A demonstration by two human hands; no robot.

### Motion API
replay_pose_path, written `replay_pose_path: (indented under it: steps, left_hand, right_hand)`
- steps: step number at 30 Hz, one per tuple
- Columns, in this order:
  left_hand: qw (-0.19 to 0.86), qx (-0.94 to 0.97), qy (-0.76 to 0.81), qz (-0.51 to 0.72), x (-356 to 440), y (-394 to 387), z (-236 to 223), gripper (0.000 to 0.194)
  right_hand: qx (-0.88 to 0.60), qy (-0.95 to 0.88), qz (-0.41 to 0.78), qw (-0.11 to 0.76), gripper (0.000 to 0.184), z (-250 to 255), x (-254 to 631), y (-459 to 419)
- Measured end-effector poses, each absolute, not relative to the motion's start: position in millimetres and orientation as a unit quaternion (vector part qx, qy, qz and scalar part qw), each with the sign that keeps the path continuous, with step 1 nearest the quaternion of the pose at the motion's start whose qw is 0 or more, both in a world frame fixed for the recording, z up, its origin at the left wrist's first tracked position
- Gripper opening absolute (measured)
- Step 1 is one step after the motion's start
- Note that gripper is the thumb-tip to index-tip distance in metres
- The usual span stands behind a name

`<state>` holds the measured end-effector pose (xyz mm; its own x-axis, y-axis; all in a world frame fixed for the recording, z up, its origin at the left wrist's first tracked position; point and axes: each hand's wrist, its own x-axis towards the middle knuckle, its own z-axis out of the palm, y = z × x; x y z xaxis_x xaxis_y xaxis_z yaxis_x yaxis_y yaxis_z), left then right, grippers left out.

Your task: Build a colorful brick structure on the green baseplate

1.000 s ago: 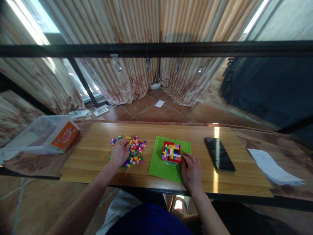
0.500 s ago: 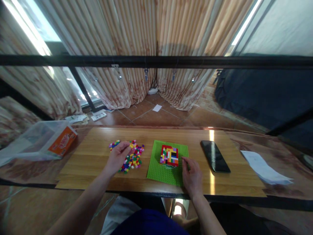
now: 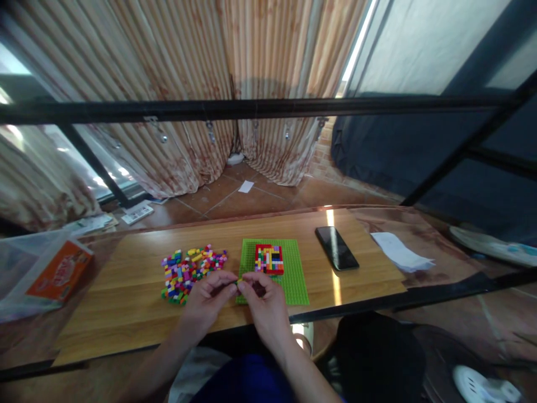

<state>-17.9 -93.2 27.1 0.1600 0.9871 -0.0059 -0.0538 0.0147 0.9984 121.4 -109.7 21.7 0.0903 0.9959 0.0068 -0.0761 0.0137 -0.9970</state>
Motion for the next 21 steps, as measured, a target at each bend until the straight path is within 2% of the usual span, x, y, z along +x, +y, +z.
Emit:
replay_pose_path:
  steps: [8, 16, 21]
  left_hand:
    - [0.546, 0.535, 0.464, 0.448, -8.5, -103.2, 23.0, 0.014]
    - [0.595, 0.502, 0.473, 0.413, -6.1, -101.8, 29.6, 0.011]
    - [0.62, 0.482, 0.474, 0.398, -2.5, -101.1, 16.6, 0.014]
  right_hand:
    - [-0.496, -0.411, 0.53, 0.551, 0.015, 20.2, 125.7, -116.7]
    - [-0.482, -0.34, 0.585, 0.556, 0.018, 10.8, 130.7, -121.4]
    - [-0.456, -0.29, 0.616, 0.572, 0.021, 8.6, 138.5, -120.5]
